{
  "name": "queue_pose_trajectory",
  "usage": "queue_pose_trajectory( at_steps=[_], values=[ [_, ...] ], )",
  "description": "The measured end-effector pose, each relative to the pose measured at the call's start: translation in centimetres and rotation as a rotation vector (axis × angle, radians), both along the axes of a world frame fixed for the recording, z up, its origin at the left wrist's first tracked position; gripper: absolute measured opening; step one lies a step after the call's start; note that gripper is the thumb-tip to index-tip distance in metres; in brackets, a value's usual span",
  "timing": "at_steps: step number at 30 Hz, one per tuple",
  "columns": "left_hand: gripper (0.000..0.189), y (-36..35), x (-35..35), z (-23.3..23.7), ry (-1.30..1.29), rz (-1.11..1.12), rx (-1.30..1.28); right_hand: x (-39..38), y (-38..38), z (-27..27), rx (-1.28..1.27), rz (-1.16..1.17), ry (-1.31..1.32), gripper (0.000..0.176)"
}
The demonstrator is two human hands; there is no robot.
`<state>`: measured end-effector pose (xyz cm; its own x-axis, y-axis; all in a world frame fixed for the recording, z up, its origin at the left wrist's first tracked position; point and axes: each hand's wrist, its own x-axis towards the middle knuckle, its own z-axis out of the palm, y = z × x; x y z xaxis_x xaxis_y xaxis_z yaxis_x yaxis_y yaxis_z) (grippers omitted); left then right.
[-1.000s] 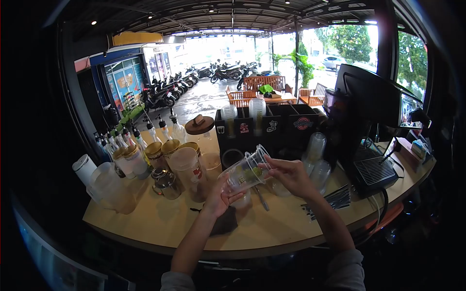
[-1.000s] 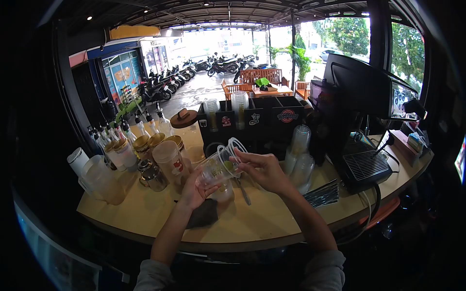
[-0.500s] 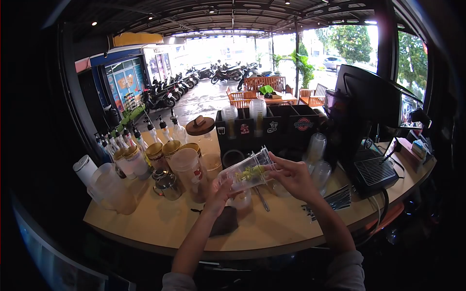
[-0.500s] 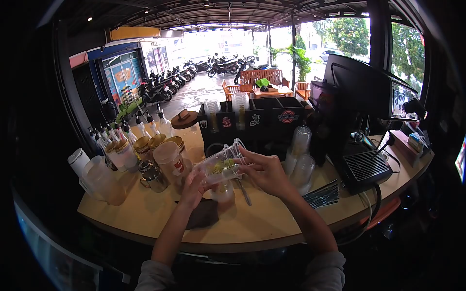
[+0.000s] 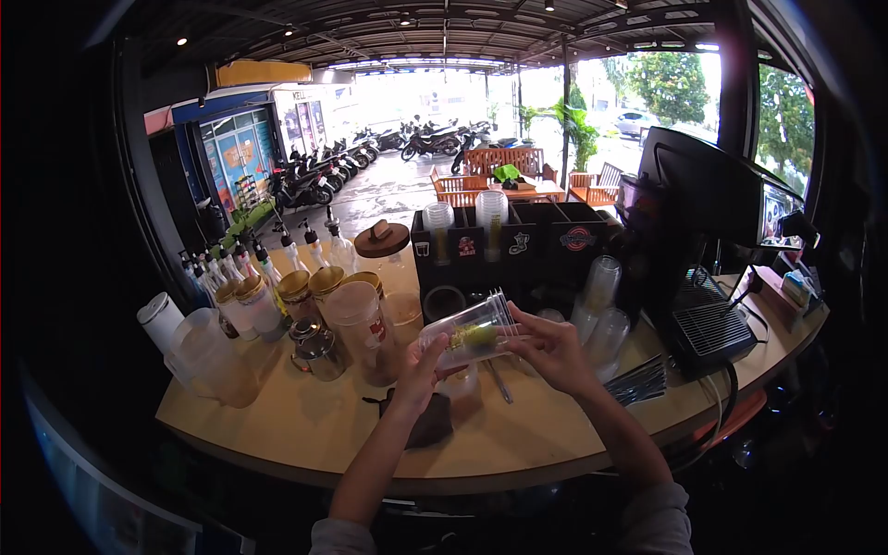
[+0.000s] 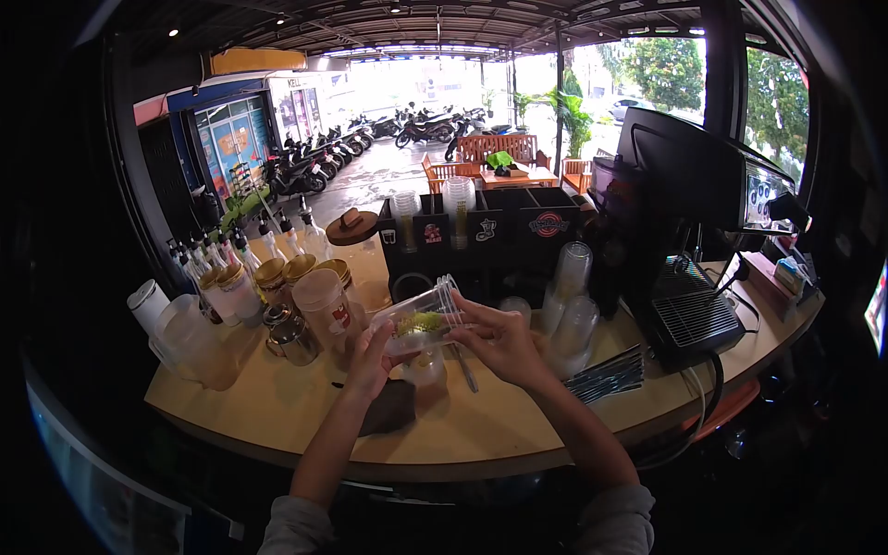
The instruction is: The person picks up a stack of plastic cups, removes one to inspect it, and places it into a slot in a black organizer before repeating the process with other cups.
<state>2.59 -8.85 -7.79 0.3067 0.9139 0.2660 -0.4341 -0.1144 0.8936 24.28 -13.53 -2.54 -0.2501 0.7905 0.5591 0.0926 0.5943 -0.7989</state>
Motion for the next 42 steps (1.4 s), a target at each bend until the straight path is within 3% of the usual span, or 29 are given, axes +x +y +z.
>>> queue_pose_trajectory(
  at_steps=[7,9,19,22,24,27,34,36,42],
  values=[
    [0.051,-0.2,0.1,-0.4,0.052,0.038,0.071,0.0,0.1,-0.7,-0.009,0.006,0.064,0.051],
    [0.039,-0.4,0.2,-0.2,-0.042,0.039,0.034,0.1,0.1,-0.6,-0.024,0.02,0.077,0.051],
    [0.04,-0.6,0.2,0.4,0.043,0.083,0.053,-0.2,0.2,-1.8,0.025,-0.018,0.098,0.051],
    [0.047,-0.5,0.1,0.6,0.031,0.049,-0.022,-0.6,-0.3,-1.2,-0.005,-0.022,0.182,0.043],
    [0.057,0.1,-0.1,0.4,0.05,0.081,0.034,-0.6,-0.4,-1.0,-0.074,0.005,0.303,0.028],
    [0.063,0.3,0.0,0.6,0.067,0.114,0.11,-0.3,0.6,-2.1,-0.094,0.005,0.224,0.019],
    [0.051,0.9,0.1,0.7,0.079,0.205,0.103,0.1,0.9,-2.3,-0.113,0.107,0.228,0.016],
    [0.049,0.2,0.8,1.5,-0.04,0.119,-0.028,-0.2,0.8,-2.3,-0.11,0.169,0.294,0.015],
    [0.046,-0.7,3.5,2.3,-0.234,0.129,0.015,0.0,0.5,-3.0,-0.122,0.202,0.332,0.017]
  ],
)
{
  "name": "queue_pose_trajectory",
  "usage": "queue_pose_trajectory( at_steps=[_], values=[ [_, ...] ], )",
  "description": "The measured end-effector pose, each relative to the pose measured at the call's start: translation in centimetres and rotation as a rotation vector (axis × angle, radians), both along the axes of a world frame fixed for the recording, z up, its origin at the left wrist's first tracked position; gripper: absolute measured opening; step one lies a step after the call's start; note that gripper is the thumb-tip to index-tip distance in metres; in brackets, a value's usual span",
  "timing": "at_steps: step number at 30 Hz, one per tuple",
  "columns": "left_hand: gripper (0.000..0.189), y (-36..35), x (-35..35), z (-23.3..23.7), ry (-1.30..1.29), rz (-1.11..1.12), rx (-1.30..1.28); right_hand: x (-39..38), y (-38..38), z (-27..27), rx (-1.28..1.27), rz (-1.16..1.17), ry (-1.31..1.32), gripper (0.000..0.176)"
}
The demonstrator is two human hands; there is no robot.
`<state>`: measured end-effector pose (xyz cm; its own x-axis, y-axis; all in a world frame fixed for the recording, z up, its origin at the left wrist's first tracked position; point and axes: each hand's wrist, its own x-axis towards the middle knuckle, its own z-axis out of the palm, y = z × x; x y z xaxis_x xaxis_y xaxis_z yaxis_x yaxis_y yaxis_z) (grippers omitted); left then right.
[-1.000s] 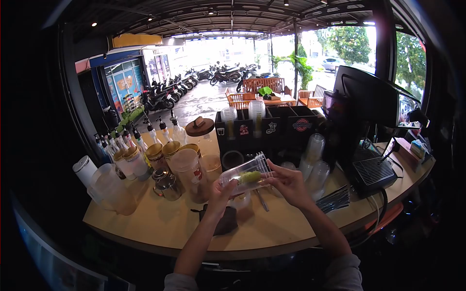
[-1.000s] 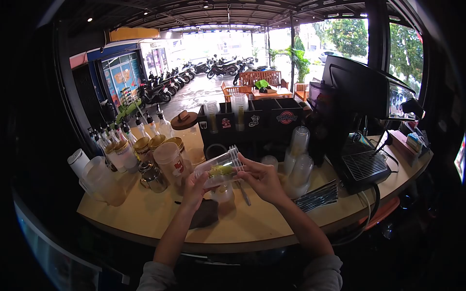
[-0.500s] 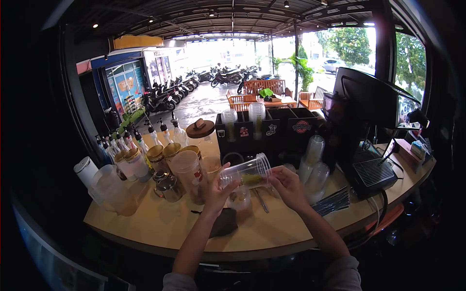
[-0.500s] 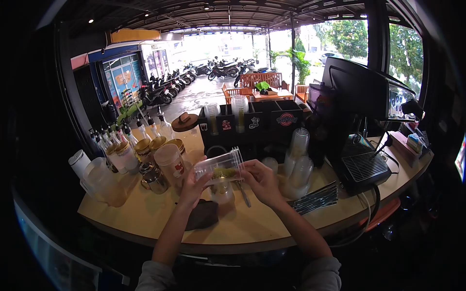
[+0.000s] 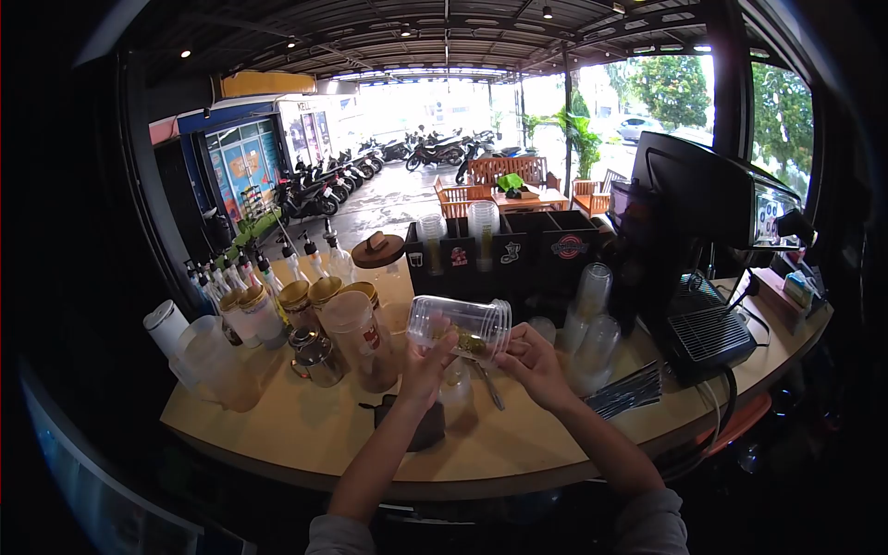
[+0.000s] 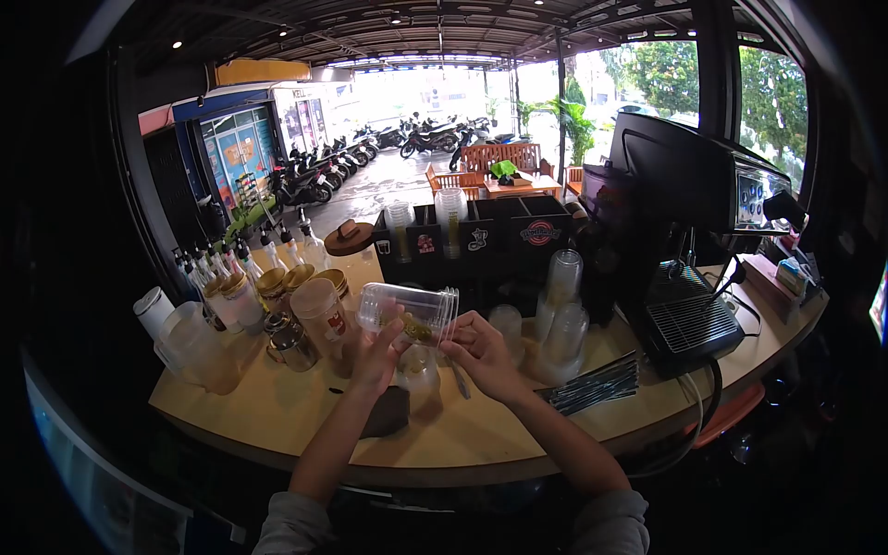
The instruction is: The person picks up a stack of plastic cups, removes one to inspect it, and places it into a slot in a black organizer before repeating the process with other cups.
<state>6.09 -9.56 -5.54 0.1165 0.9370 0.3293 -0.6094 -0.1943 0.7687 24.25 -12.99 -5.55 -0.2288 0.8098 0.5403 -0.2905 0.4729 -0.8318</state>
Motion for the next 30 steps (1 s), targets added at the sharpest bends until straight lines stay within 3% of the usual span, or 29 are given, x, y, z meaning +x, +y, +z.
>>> queue_pose_trajectory(
  at_steps=[2,4,5,7,8,10,13,15,17,20,24,28,30],
  values=[
    [0.048,1.3,-0.1,-0.4,0.137,0.08,0.089,0.7,-0.1,0.5,-0.003,0.01,-0.004,0.018],
    [0.05,1.4,0.3,0.5,0.273,0.162,0.176,1.8,-0.9,2.0,-0.013,-0.214,-0.183,0.029],
    [0.055,1.3,0.4,0.9,0.289,0.222,0.299,2.4,-0.9,2.4,-0.009,-0.21,-0.184,0.029],
    [0.06,0.9,0.8,2.2,0.303,0.289,0.424,3.6,-0.5,3.0,0.205,-0.544,-0.362,0.043],
    [0.064,0.8,0.8,2.5,0.48,0.358,0.47,3.9,-0.4,3.5,0.255,-0.527,-0.367,0.053],
    [0.074,0.5,1.2,3.3,0.796,0.51,0.554,3.2,-1.4,5.8,0.371,-0.512,-0.433,0.055],
    [0.073,-0.6,2.5,4.8,0.939,0.56,0.691,2.0,-1.0,6.8,0.503,-0.478,-0.533,0.064],
    [0.072,-0.7,2.5,4.9,0.965,0.591,0.75,1.2,-0.5,6.9,0.626,-0.61,-0.665,0.068],
    [0.071,-0.9,2.2,5.5,1.065,0.65,0.798,0.6,0.0,7.1,0.614,-0.603,-0.658,0.07],
    [0.077,0.1,0.5,6.6,1.08,0.522,0.779,-0.1,2.0,7.8,0.643,-0.596,-0.663,0.066],
    [0.088,2.9,-3.4,9.5,1.188,0.543,0.839,-0.3,6.2,11.3,0.652,-0.614,-0.533,0.068],
    [0.079,10.3,-7.7,10.3,1.27,0.552,0.811,-1.5,13.2,15.6,0.728,-0.678,-0.517,0.064],
    [0.073,14.0,-9.1,10.3,1.481,0.467,0.726,-2.7,17.1,17.1,0.721,-0.688,-0.547,0.065]
  ],
)
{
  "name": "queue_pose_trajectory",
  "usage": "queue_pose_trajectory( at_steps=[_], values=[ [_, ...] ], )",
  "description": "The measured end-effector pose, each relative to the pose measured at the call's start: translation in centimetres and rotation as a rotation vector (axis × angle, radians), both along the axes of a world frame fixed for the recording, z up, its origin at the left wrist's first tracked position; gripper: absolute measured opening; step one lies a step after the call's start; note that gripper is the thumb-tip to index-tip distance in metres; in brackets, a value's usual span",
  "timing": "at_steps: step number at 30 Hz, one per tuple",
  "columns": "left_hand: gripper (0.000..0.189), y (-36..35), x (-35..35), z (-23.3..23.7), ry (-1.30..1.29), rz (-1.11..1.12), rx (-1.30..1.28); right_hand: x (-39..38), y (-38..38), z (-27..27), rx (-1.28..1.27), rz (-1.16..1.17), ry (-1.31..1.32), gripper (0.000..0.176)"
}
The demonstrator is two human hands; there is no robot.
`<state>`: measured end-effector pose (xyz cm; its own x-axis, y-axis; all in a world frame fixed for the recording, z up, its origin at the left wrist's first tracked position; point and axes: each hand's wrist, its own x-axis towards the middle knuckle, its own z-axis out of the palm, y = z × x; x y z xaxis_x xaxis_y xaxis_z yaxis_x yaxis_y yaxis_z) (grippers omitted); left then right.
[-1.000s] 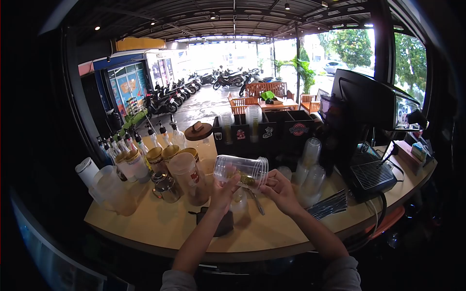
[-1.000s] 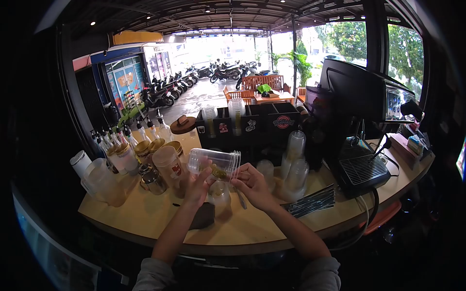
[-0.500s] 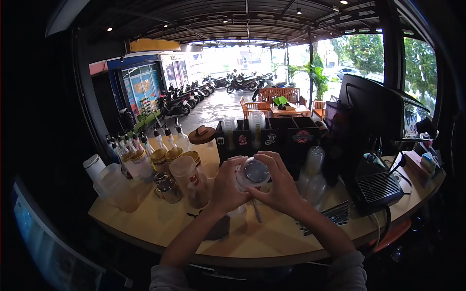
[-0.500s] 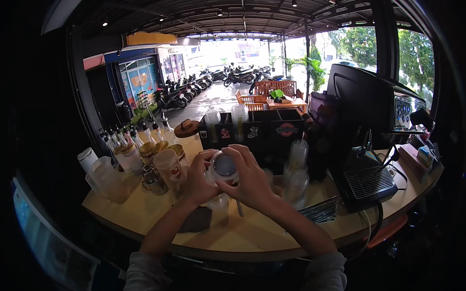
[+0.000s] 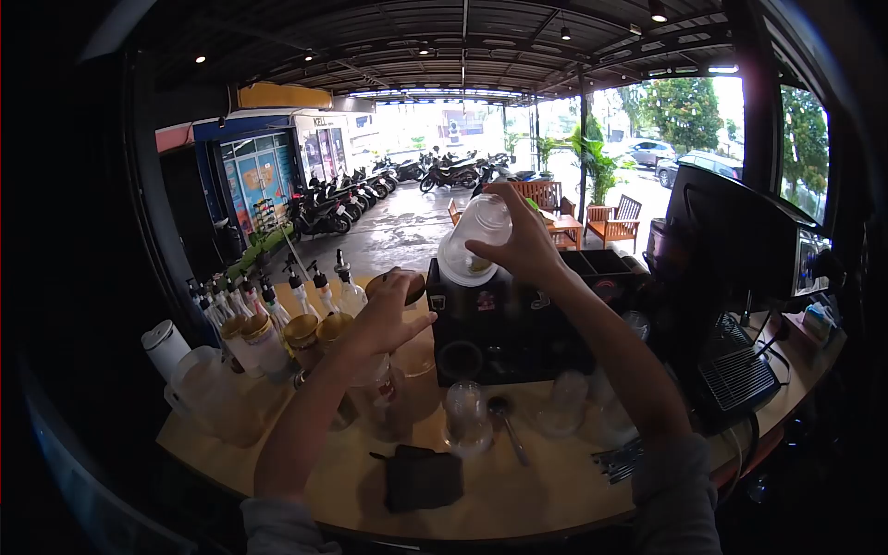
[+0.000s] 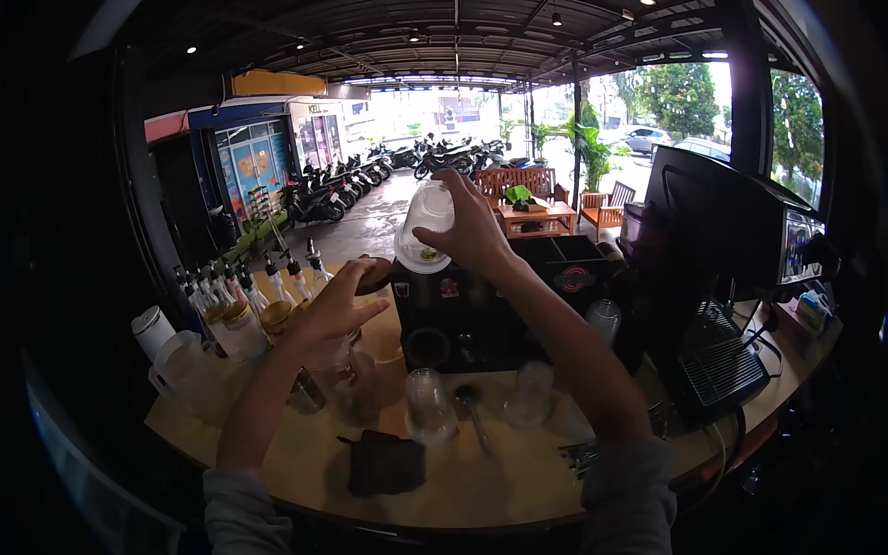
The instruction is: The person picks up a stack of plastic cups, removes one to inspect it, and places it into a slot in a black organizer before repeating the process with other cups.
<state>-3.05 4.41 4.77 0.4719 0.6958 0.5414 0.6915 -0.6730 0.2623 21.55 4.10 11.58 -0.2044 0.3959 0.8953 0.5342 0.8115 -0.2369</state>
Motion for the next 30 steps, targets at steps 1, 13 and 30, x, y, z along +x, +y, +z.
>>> queue_pose_trajectory(
  at_steps=[1,13,30],
  values=[
    [0.073,1.6,-0.3,-0.1,0.0,-0.005,0.002,-0.7,1.8,0.5,-0.018,-0.016,-0.018,0.065],
    [0.076,8.0,-0.4,-2.2,0.415,-0.101,0.048,-4.3,14.2,-0.6,-0.314,-0.149,-0.21,0.068],
    [0.081,7.0,-0.2,-1.5,0.429,-0.079,0.107,-3.5,15.3,-4.8,-0.402,-0.112,-0.38,0.072]
  ],
)
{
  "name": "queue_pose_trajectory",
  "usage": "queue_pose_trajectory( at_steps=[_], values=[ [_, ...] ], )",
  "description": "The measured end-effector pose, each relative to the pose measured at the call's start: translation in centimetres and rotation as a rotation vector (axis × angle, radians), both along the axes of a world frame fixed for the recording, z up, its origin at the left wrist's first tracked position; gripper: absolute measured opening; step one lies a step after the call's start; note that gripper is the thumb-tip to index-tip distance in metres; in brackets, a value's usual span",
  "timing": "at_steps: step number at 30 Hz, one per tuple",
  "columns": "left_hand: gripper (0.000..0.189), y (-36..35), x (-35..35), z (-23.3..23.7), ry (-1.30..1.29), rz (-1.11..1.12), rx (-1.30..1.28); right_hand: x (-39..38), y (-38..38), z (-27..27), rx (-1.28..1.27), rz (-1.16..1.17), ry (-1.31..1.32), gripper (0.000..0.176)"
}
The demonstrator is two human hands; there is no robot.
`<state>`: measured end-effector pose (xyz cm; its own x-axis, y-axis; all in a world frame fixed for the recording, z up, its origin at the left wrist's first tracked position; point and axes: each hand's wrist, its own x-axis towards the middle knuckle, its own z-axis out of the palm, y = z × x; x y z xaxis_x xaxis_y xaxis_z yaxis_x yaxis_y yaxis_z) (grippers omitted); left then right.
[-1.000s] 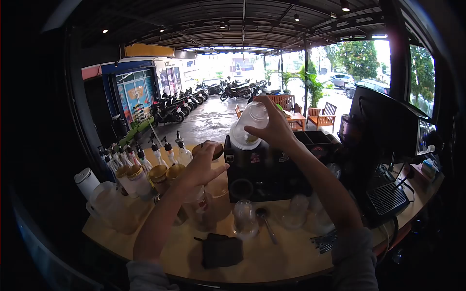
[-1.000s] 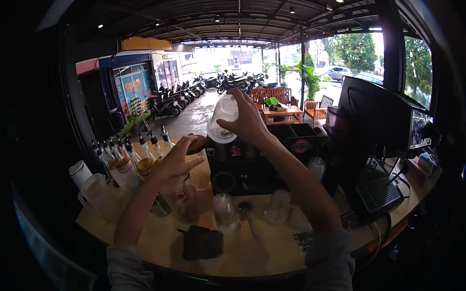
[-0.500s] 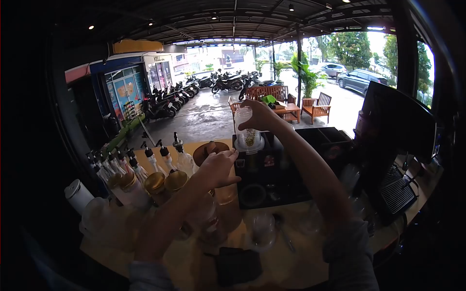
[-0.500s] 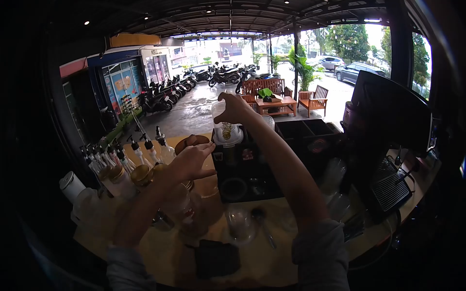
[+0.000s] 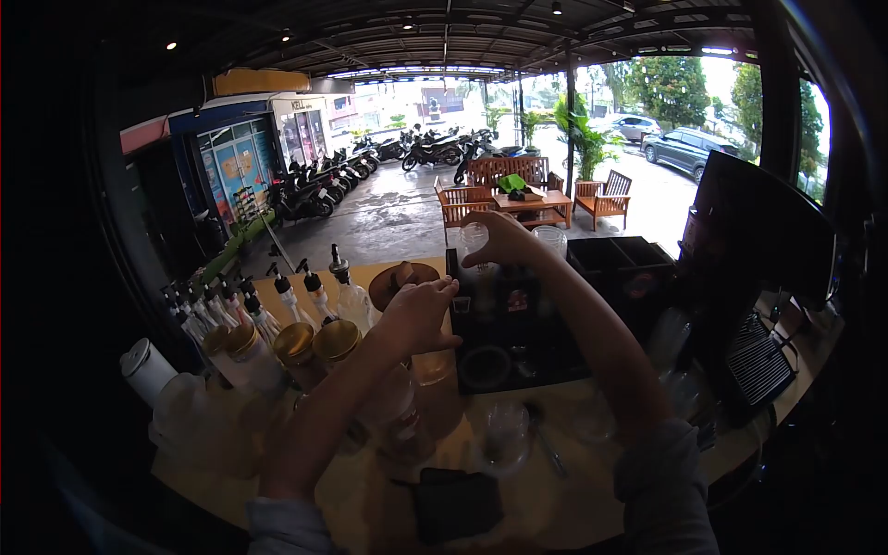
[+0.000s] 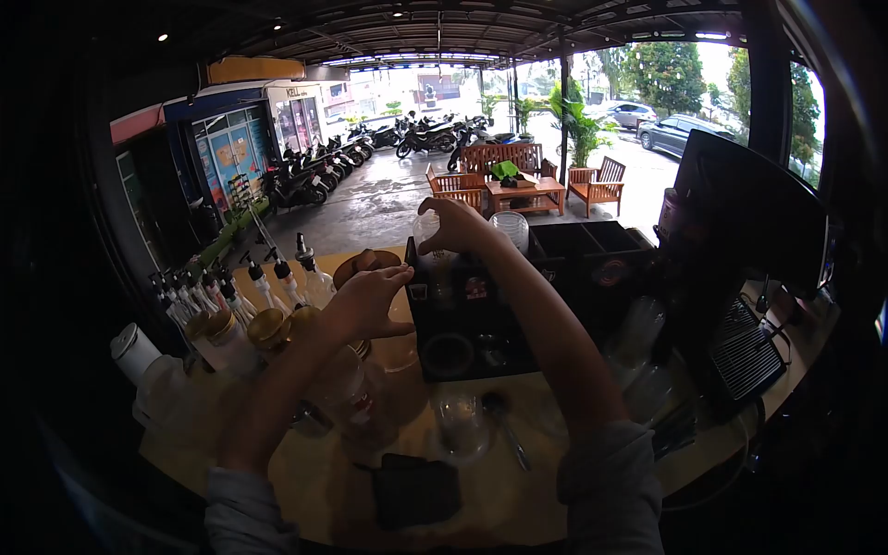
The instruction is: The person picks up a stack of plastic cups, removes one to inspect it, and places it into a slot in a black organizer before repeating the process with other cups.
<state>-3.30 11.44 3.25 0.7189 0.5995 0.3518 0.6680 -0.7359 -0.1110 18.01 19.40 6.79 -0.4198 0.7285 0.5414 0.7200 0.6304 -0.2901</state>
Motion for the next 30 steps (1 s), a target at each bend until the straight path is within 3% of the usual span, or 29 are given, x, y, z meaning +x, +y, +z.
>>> queue_pose_trajectory(
  at_steps=[8,11,13,17,20,30],
  values=[
    [0.084,-0.3,0.1,-0.2,-0.014,0.014,0.026,-0.1,-0.3,-2.1,0.098,0.021,-0.013,0.074],
    [0.085,-0.3,0.0,-0.4,-0.011,0.019,0.026,-0.2,-0.9,-1.6,0.024,-0.04,-0.132,0.074],
    [0.085,-0.3,0.1,-0.3,-0.003,0.029,0.018,-0.4,-1.4,-2.1,0.15,-0.102,-0.231,0.069],
    [0.081,-0.6,0.3,-0.1,-0.012,0.063,-0.003,-0.9,-3.5,-2.8,0.147,-0.112,-0.241,0.064],
    [0.082,-0.8,0.5,0.0,-0.037,0.073,-0.017,-1.6,-4.3,-4.4,0.285,-0.198,-0.189,0.066],
    [0.081,-0.9,0.8,-0.8,-0.059,0.081,0.021,-2.0,-4.8,-4.3,0.234,-0.22,-0.19,0.069]
  ],
)
